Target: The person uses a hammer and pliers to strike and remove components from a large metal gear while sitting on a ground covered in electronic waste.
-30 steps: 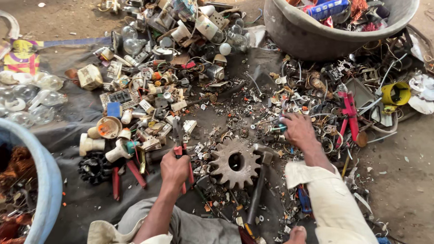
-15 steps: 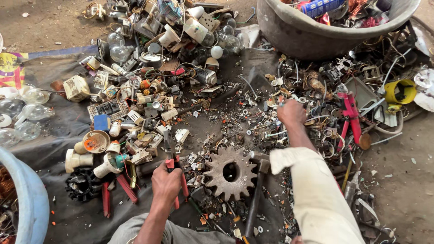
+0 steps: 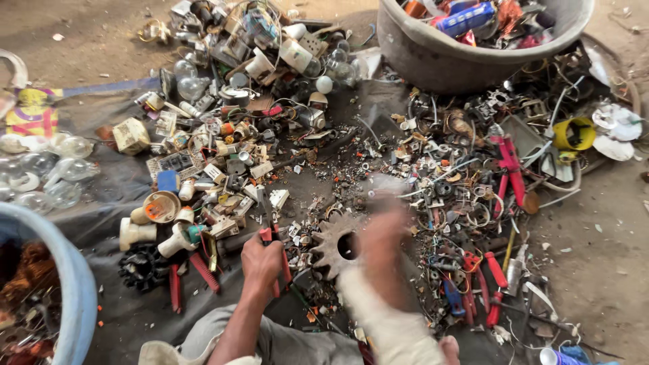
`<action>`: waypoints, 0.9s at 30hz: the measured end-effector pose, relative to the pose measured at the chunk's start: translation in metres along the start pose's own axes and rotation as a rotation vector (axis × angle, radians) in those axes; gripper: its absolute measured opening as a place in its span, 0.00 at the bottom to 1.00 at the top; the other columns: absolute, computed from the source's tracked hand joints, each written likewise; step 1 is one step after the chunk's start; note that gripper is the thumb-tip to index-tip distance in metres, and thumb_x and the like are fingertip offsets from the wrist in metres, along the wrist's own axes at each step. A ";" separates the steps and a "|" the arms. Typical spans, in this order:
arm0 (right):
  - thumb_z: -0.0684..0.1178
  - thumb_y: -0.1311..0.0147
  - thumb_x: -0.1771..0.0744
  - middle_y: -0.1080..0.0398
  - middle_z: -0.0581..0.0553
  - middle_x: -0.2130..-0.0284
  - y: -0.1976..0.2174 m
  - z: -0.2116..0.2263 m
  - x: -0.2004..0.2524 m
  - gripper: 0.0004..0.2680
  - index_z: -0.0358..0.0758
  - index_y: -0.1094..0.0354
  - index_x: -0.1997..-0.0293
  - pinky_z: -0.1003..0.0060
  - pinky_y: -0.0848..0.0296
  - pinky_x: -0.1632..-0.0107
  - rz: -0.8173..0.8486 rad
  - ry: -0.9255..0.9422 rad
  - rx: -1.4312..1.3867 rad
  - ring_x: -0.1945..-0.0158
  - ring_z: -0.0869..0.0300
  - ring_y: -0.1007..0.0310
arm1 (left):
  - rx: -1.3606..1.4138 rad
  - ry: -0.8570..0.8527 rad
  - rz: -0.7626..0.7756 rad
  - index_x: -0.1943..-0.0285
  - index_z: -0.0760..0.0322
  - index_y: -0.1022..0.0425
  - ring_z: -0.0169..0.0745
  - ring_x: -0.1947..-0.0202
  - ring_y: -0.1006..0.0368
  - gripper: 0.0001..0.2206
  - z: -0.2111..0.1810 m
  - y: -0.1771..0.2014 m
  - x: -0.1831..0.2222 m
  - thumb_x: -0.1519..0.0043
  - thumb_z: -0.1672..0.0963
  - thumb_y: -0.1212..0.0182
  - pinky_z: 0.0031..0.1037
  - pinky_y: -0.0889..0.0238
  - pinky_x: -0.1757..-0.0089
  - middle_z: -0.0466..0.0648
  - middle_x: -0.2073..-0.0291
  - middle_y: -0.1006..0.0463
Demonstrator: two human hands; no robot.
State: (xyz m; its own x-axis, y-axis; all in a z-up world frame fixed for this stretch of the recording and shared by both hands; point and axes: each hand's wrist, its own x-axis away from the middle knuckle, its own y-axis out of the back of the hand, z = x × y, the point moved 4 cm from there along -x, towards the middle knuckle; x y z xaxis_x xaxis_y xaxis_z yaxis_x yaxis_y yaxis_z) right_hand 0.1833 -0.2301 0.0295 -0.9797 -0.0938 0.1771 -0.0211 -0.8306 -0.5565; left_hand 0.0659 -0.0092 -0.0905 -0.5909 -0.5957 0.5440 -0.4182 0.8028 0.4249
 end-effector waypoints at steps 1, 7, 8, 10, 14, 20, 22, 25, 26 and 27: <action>0.42 0.45 0.32 0.28 0.40 0.56 -0.045 -0.014 0.037 0.13 0.32 0.35 0.41 0.67 0.24 0.56 0.216 0.005 0.059 0.58 0.58 0.27 | -0.016 0.004 -0.001 0.53 0.66 0.18 0.48 0.63 0.21 0.15 0.006 -0.001 -0.005 0.47 0.57 0.42 0.36 0.31 0.56 0.56 0.65 0.17; 0.46 0.43 0.33 0.26 0.37 0.54 -0.135 -0.064 0.043 0.14 0.32 0.31 0.43 0.61 0.20 0.51 0.396 0.067 0.444 0.53 0.54 0.24 | 0.112 -0.108 -0.047 0.53 0.63 0.20 0.55 0.59 0.20 0.16 0.022 0.005 -0.013 0.50 0.56 0.39 0.40 0.30 0.56 0.57 0.62 0.17; 0.47 0.42 0.34 0.25 0.37 0.53 -0.110 -0.069 0.018 0.14 0.32 0.29 0.45 0.59 0.18 0.51 0.320 -0.001 0.583 0.53 0.52 0.22 | 0.040 0.035 -0.056 0.53 0.61 0.18 0.57 0.60 0.20 0.15 0.021 0.004 -0.012 0.49 0.57 0.41 0.41 0.30 0.55 0.59 0.64 0.17; 0.52 0.43 0.33 0.25 0.37 0.54 -0.050 -0.081 -0.032 0.14 0.33 0.28 0.46 0.57 0.20 0.51 0.210 0.089 1.152 0.52 0.51 0.23 | 0.081 -0.016 -0.073 0.54 0.63 0.19 0.56 0.61 0.20 0.16 0.011 0.007 -0.003 0.50 0.57 0.40 0.40 0.30 0.56 0.58 0.65 0.17; 0.53 0.40 0.36 0.30 0.31 0.48 0.056 -0.083 -0.152 0.16 0.37 0.28 0.45 0.47 0.30 0.37 0.184 0.437 1.760 0.42 0.40 0.31 | 0.157 0.055 0.023 0.52 0.59 0.18 0.53 0.65 0.18 0.17 -0.005 0.010 0.012 0.50 0.57 0.42 0.39 0.29 0.57 0.57 0.69 0.17; 0.50 0.54 0.28 0.37 0.31 0.39 0.096 -0.086 -0.263 0.12 0.47 0.31 0.37 0.37 0.36 0.39 0.315 0.483 2.150 0.37 0.35 0.38 | 0.172 0.063 0.039 0.50 0.58 0.19 0.52 0.67 0.19 0.19 -0.021 0.014 0.016 0.51 0.57 0.42 0.38 0.30 0.59 0.55 0.71 0.18; 0.51 0.52 0.29 0.36 0.29 0.42 0.097 -0.093 -0.276 0.14 0.37 0.33 0.38 0.33 0.38 0.43 0.206 0.457 2.051 0.40 0.33 0.38 | 0.152 0.071 0.038 0.51 0.60 0.19 0.51 0.68 0.20 0.18 -0.020 0.013 0.015 0.50 0.57 0.41 0.37 0.30 0.58 0.56 0.71 0.18; 0.48 0.53 0.28 0.31 0.31 0.44 0.103 -0.093 -0.271 0.09 0.38 0.29 0.47 0.40 0.34 0.37 0.256 0.650 2.069 0.38 0.39 0.32 | 0.111 0.034 0.024 0.53 0.64 0.19 0.51 0.67 0.20 0.16 -0.020 0.010 0.010 0.50 0.56 0.40 0.37 0.30 0.58 0.56 0.71 0.18; 0.46 0.54 0.28 0.28 0.34 0.44 0.106 -0.090 -0.265 0.07 0.41 0.27 0.51 0.43 0.32 0.34 0.310 0.757 2.099 0.37 0.42 0.29 | 0.098 0.013 0.018 0.54 0.66 0.19 0.51 0.67 0.20 0.16 -0.019 0.009 0.011 0.49 0.56 0.40 0.37 0.30 0.58 0.56 0.71 0.18; 0.45 0.53 0.29 0.27 0.33 0.49 0.112 -0.082 -0.261 0.07 0.39 0.26 0.52 0.43 0.30 0.38 0.275 0.712 2.028 0.42 0.41 0.28 | 0.111 0.018 0.025 0.53 0.64 0.18 0.51 0.67 0.20 0.17 -0.018 0.008 0.011 0.50 0.57 0.41 0.37 0.30 0.58 0.56 0.71 0.18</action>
State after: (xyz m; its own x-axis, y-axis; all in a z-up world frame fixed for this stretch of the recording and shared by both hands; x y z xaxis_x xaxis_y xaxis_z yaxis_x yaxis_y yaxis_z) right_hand 0.4207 -0.2536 -0.1453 -0.8196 -0.5142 -0.2526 -0.1917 -0.1692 0.9667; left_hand 0.0686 -0.0103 -0.0679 -0.5900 -0.5750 0.5668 -0.4778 0.8145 0.3290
